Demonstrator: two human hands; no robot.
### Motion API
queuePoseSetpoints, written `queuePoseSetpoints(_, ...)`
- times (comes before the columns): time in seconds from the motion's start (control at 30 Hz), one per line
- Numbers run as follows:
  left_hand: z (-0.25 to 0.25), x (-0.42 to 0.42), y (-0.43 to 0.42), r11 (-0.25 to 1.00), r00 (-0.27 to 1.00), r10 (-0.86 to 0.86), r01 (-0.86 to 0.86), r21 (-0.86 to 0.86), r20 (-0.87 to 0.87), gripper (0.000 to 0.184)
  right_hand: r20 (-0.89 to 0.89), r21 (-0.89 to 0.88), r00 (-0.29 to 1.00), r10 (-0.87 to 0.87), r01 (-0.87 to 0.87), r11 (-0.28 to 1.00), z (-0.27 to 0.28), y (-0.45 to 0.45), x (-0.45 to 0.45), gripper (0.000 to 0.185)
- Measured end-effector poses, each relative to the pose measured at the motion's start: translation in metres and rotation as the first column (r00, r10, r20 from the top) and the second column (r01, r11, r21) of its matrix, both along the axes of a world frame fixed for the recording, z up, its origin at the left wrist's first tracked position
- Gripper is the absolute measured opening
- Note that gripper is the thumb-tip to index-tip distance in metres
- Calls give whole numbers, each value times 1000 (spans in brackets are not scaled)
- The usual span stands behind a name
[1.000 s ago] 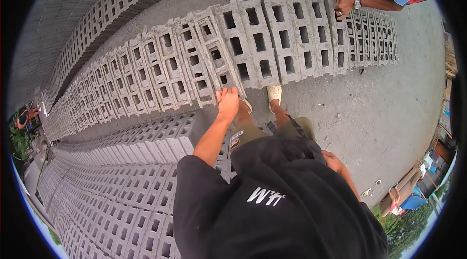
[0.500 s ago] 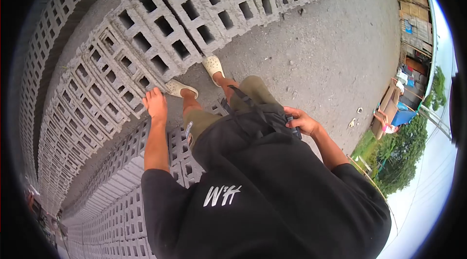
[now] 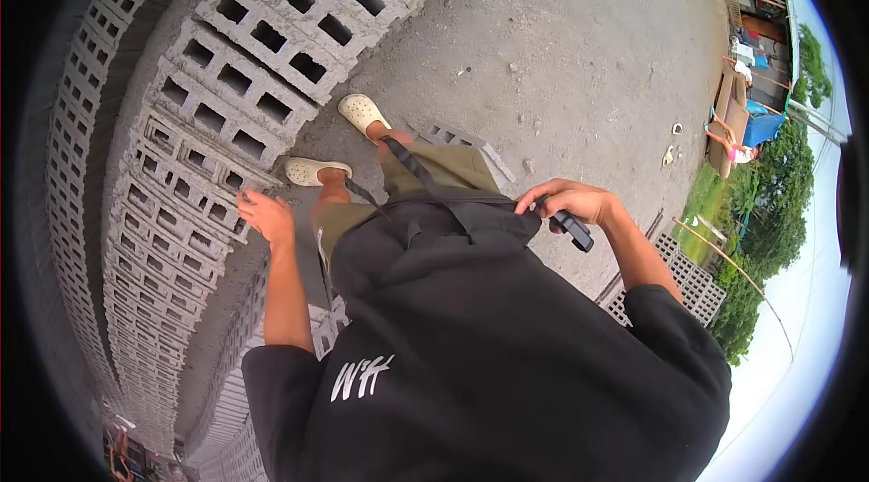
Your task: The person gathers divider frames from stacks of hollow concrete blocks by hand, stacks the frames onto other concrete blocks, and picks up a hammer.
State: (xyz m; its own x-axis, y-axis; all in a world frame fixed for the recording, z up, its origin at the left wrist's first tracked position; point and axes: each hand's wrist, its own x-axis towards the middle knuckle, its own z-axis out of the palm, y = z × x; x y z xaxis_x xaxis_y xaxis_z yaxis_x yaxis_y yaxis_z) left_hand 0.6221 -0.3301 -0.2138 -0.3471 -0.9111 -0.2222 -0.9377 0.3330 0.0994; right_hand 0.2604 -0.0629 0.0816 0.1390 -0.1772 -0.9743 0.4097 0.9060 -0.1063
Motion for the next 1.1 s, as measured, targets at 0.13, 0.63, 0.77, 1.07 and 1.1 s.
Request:
queuePoseSetpoints(0.13,89,-107,33,741,725,322,208,638,-609,38,8,-219,1000,4,-2,976,21,-7,3,36)
queuePoseSetpoints(0.63,171,-288,76,-160,325,-614,841,517,-719,39,-13,-143,901,-433,427,893,-77,23,-38,33)
queuePoseSetpoints(0.77,182,-301,73,-48,323,-658,883,466,-680,23,-280,-198,775,-567,531,824,-98,-22,-62,38)
queuePoseSetpoints(1.07,189,-286,41,171,303,-490,953,251,-818,28,65,-327,877,-475,469,821,-123,-44,-34,42)
queuePoseSetpoints(1.1,189,-287,38,154,288,-494,958,244,-820,29,69,-327,879,-471,466,822,-119,-38,-37,42)
